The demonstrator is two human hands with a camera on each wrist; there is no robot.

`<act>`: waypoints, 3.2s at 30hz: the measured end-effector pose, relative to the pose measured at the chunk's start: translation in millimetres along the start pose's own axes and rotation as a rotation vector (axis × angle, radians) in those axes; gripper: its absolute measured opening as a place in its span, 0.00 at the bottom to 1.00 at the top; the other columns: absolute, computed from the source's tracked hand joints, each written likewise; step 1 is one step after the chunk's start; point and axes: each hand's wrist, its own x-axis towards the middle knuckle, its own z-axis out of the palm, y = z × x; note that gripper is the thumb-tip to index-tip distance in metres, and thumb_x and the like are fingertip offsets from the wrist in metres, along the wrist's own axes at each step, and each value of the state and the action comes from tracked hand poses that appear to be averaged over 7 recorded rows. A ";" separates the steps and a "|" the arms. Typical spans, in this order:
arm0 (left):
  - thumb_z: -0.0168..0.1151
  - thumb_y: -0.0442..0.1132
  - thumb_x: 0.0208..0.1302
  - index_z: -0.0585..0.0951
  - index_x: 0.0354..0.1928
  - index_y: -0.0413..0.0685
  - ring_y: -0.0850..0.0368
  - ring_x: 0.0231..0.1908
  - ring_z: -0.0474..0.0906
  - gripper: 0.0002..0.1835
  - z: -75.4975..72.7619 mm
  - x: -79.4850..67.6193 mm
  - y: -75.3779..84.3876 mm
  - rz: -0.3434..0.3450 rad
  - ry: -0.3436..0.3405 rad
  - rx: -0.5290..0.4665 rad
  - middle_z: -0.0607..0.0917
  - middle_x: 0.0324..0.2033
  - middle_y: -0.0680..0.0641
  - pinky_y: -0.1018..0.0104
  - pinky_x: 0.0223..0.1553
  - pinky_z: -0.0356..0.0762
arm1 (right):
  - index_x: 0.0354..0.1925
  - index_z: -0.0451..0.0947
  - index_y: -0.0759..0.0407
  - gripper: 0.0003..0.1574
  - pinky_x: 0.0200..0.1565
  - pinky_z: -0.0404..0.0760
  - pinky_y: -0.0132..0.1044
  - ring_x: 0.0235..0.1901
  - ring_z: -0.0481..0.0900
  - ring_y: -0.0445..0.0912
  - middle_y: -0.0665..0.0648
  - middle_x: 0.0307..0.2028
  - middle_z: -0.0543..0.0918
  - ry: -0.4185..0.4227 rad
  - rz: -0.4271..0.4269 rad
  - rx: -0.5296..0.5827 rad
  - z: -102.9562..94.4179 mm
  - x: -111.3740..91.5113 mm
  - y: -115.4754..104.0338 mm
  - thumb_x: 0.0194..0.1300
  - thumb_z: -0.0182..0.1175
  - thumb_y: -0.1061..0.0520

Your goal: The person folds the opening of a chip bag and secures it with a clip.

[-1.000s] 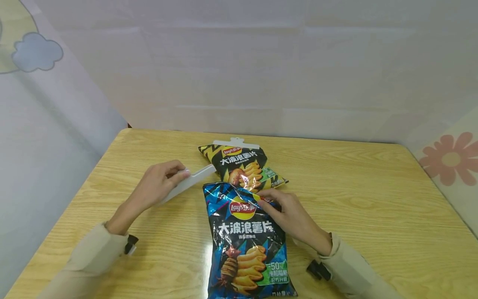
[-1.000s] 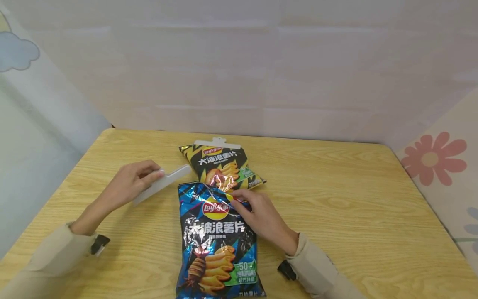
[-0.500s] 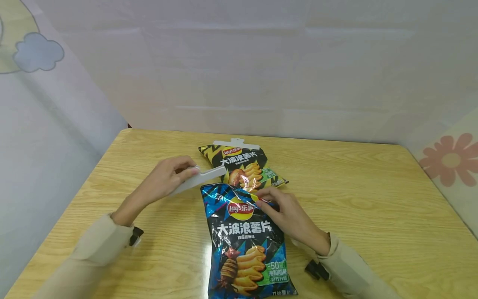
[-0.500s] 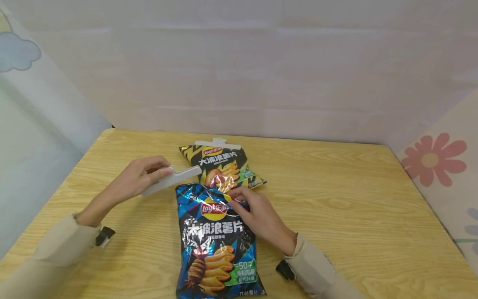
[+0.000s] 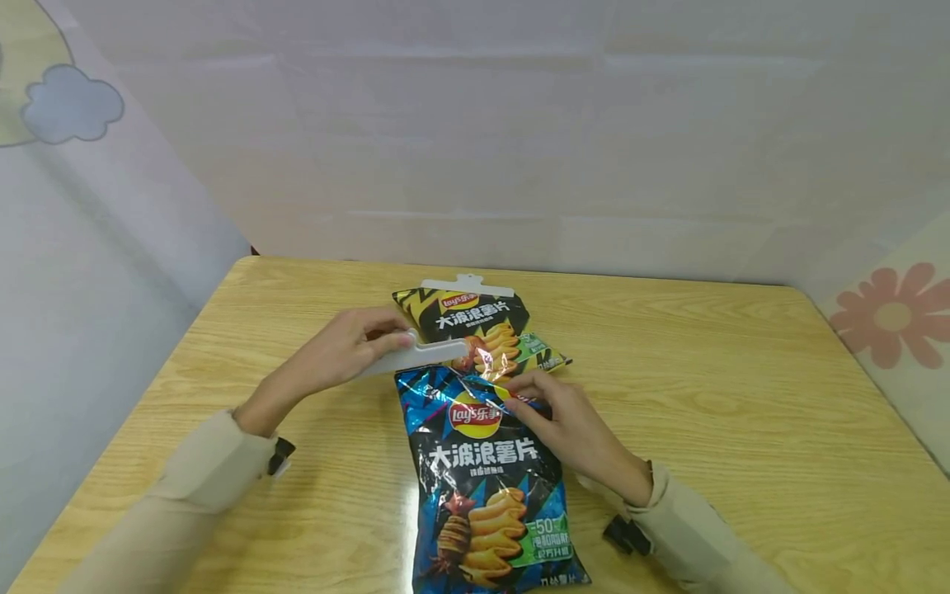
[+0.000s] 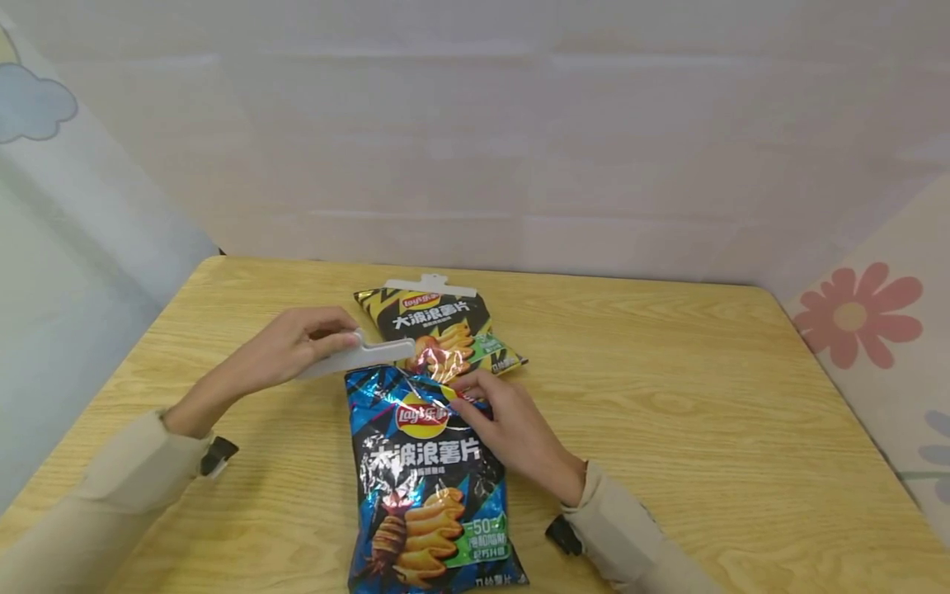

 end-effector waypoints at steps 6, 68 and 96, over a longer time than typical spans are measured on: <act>0.58 0.43 0.72 0.84 0.46 0.49 0.55 0.37 0.78 0.09 1.7 4.4 6.7 0.008 -0.030 0.016 0.86 0.40 0.49 0.61 0.41 0.77 | 0.49 0.77 0.60 0.11 0.43 0.82 0.34 0.41 0.86 0.44 0.54 0.40 0.89 -0.005 0.025 0.004 -0.1 0.8 -0.3 0.70 0.61 0.58; 0.59 0.52 0.71 0.82 0.54 0.48 0.61 0.32 0.77 0.19 20.7 21.7 35.0 0.077 -0.199 0.126 0.88 0.40 0.50 0.65 0.37 0.75 | 0.51 0.76 0.57 0.13 0.39 0.79 0.32 0.38 0.82 0.40 0.53 0.44 0.89 -0.056 0.085 0.001 -9.3 -8.5 7.3 0.70 0.61 0.55; 0.63 0.50 0.68 0.72 0.23 0.55 0.61 0.21 0.65 0.17 18.0 26.3 24.2 0.144 -0.175 0.032 0.76 0.20 0.56 0.70 0.26 0.60 | 0.47 0.81 0.60 0.11 0.32 0.81 0.31 0.28 0.81 0.34 0.52 0.33 0.88 -0.023 0.101 0.003 -21.6 -20.3 15.6 0.68 0.63 0.59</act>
